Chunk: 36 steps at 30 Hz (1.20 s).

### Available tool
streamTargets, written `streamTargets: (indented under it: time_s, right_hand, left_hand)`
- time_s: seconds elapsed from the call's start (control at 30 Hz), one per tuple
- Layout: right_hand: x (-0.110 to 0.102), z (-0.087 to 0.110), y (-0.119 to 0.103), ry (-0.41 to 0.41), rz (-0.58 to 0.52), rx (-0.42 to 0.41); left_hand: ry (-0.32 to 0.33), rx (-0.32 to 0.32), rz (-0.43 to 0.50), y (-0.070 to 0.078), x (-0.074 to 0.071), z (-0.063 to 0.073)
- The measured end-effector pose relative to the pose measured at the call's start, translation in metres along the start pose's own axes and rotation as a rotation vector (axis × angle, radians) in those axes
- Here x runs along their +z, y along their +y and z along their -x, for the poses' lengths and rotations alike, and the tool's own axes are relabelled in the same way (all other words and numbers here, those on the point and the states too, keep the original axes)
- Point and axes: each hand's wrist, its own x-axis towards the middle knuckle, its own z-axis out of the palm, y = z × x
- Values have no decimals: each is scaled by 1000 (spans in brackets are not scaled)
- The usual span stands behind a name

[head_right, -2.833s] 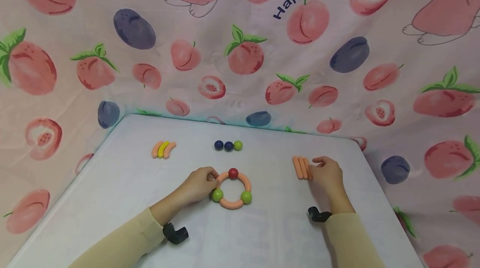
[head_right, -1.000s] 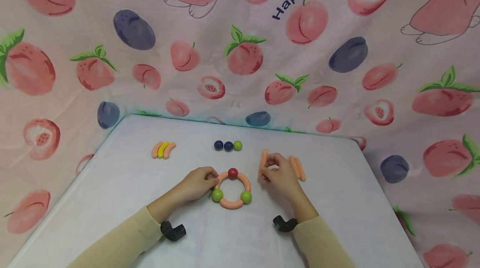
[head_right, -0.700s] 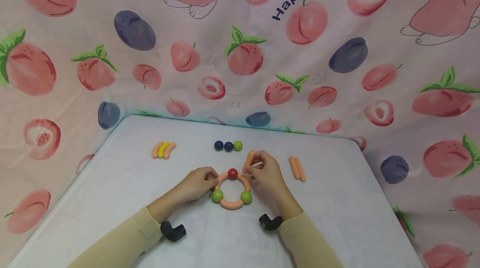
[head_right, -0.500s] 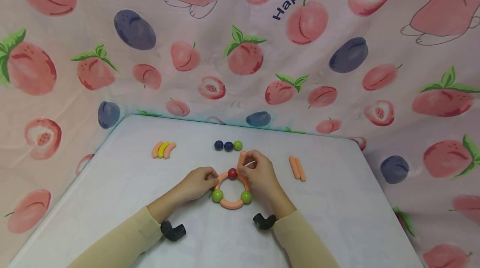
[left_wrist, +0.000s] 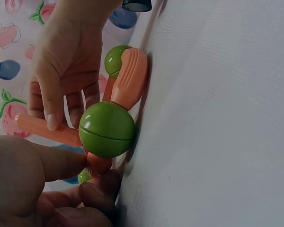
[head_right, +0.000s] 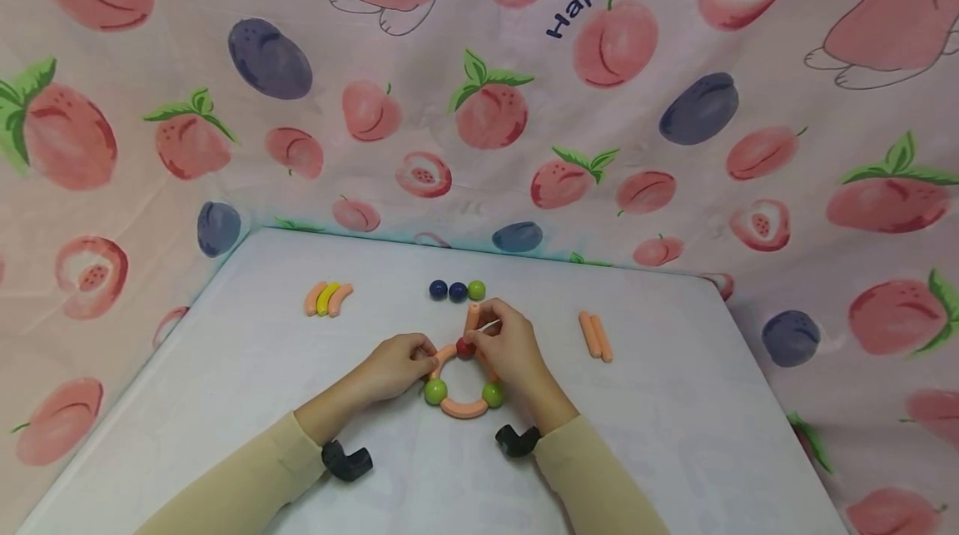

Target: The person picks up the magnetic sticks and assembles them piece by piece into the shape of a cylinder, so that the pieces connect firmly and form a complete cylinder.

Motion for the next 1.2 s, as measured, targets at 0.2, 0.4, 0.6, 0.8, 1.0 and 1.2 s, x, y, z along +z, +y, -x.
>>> streamTargets:
  time_s: [0.2, 0.4, 0.6, 0.8, 1.0, 1.2]
  right_hand:
    - [-2, 0, 1, -18, -18, 0]
    - [-1, -2, 2, -18, -12, -1]
    - [-1, -4, 2, -13, 0, -19]
    - [-4, -4, 2, -15, 22, -6]
    - [-17, 1, 5, 9, 26, 25]
    - [-42, 2, 25, 42, 61, 6]
  left_hand:
    - [16, 7, -4, 4, -3, -4]
    - [97, 104, -92, 12, -4, -18]
    - [85, 174, -107, 24, -2, -35]
    - [49, 203, -99, 29, 0, -43]
    - [12, 230, -81, 30, 1, -46]
    - [-14, 225, -117, 29, 2, -47]
